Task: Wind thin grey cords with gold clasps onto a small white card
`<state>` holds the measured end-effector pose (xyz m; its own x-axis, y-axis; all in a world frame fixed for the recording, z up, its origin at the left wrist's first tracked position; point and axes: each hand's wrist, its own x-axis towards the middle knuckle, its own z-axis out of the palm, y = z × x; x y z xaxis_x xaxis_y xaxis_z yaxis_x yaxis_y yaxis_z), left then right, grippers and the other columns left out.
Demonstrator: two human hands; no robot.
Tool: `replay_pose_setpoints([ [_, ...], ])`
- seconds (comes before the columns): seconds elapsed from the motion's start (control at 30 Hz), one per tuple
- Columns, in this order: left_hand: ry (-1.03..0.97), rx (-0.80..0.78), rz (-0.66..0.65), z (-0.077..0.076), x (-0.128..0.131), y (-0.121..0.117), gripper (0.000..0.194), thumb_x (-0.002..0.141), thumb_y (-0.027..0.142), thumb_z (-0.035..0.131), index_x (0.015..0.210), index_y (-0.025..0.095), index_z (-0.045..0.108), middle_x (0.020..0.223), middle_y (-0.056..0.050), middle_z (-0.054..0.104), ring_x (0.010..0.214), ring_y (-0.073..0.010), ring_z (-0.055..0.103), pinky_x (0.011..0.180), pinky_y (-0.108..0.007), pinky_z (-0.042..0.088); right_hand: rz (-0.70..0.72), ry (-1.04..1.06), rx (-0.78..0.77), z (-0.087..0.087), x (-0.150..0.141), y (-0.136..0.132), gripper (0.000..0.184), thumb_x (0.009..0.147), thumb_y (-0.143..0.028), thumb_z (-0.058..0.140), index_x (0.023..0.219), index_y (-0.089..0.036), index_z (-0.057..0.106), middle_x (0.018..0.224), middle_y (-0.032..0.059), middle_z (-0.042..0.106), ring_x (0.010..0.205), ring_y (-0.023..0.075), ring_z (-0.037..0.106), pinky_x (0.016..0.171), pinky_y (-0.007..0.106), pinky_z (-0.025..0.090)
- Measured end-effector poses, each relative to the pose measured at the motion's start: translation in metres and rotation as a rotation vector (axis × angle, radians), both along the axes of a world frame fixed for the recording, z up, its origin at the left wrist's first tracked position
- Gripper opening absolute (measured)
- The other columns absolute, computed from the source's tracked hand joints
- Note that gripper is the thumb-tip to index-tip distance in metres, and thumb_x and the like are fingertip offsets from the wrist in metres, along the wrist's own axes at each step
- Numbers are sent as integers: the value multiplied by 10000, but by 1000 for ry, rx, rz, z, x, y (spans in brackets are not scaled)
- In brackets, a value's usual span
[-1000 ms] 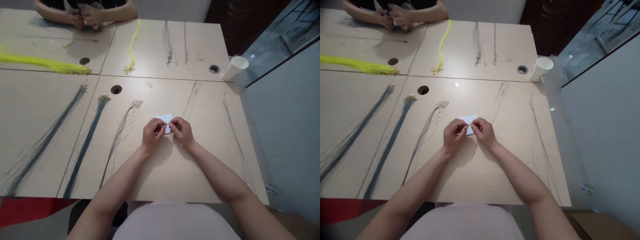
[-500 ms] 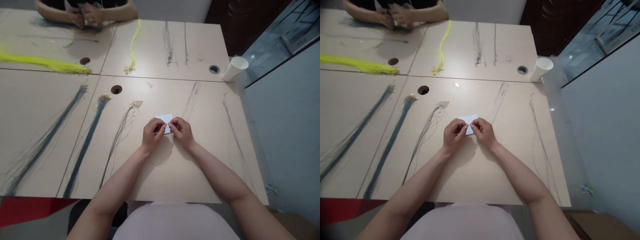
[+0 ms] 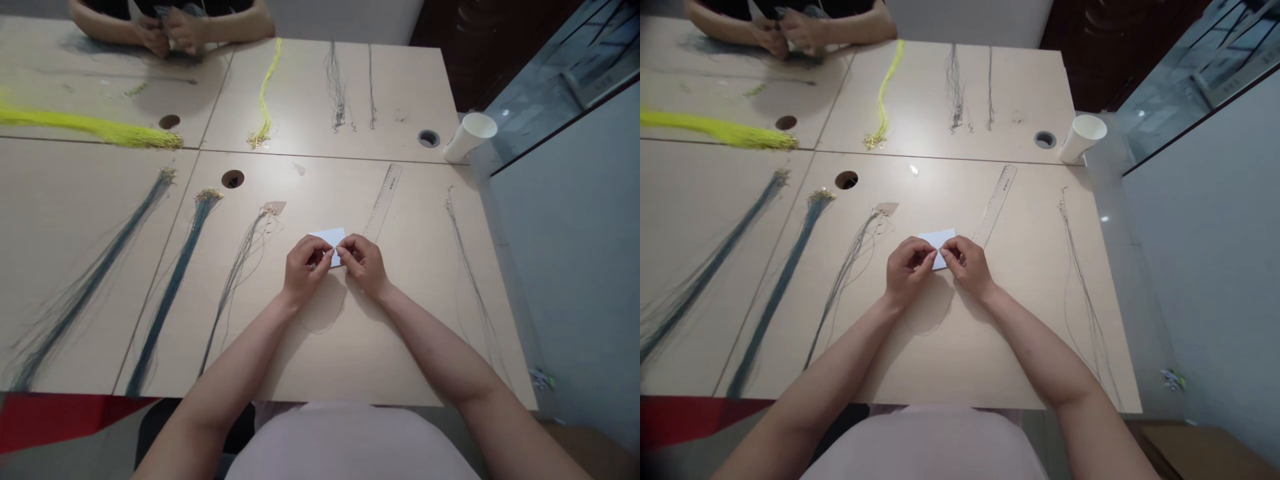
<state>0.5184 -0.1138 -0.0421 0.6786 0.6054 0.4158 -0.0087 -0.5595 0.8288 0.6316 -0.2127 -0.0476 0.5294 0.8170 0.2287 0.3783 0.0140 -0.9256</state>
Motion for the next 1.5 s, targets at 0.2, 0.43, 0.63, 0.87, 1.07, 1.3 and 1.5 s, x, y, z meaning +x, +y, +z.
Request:
replay_pose_setpoints([
  [0.2, 2, -4, -1, -1, 0, 1, 44, 776, 191, 591, 756, 154, 576, 710, -11, 558, 548, -56, 444, 493, -180, 371, 7, -5, 15, 1, 0, 0, 138, 835, -289, 507, 766, -175, 540, 669, -5, 538, 578, 96, 470, 546, 232, 375],
  [0.43, 16, 8, -11, -2, 0, 1, 54, 786, 198, 574, 753, 156, 574, 707, -15, 556, 555, -62, 442, 494, -183, 366, -1, -4, -3, 1, 0, 0, 150, 836, -304, 500, 764, -178, 537, 675, -1, 539, 583, 102, 473, 556, 239, 383],
  [0.63, 30, 6, -21, -3, 0, 2, 44, 785, 192, 563, 757, 157, 567, 704, -13, 543, 556, -65, 434, 489, -188, 355, 7, -10, -14, 1, 0, 0, 149, 834, -304, 494, 765, -180, 539, 676, 2, 535, 592, 107, 480, 561, 242, 386],
  [0.87, 40, 12, -22, -3, 0, 2, 32, 773, 156, 555, 741, 155, 550, 697, -5, 526, 557, -65, 424, 496, -188, 353, 17, -4, -3, 1, 0, 0, 133, 829, -290, 503, 767, -179, 541, 685, 0, 539, 591, 105, 480, 561, 241, 382],
  [1.07, 37, 7, -21, -2, 0, 2, 42, 783, 177, 554, 746, 157, 552, 708, -11, 535, 573, -71, 435, 507, -195, 359, 10, 8, -15, 0, 0, 0, 141, 826, -299, 509, 766, -178, 546, 682, 2, 545, 591, 106, 479, 557, 241, 383],
  [1.3, 23, 11, 19, -1, 1, 1, 79, 796, 207, 560, 734, 159, 550, 682, -7, 539, 581, -77, 455, 507, -199, 369, -11, 36, -8, -2, 0, 1, 142, 817, -300, 519, 760, -174, 551, 662, -2, 547, 568, 100, 471, 547, 239, 381],
  [1.5, -33, 21, 4, -2, 1, 0, 85, 778, 209, 600, 847, 168, 573, 797, -20, 541, 554, -46, 438, 492, -180, 380, -8, 144, -10, -4, 1, 2, 161, 820, -323, 515, 767, -172, 535, 639, -11, 535, 565, 103, 505, 546, 239, 403],
])
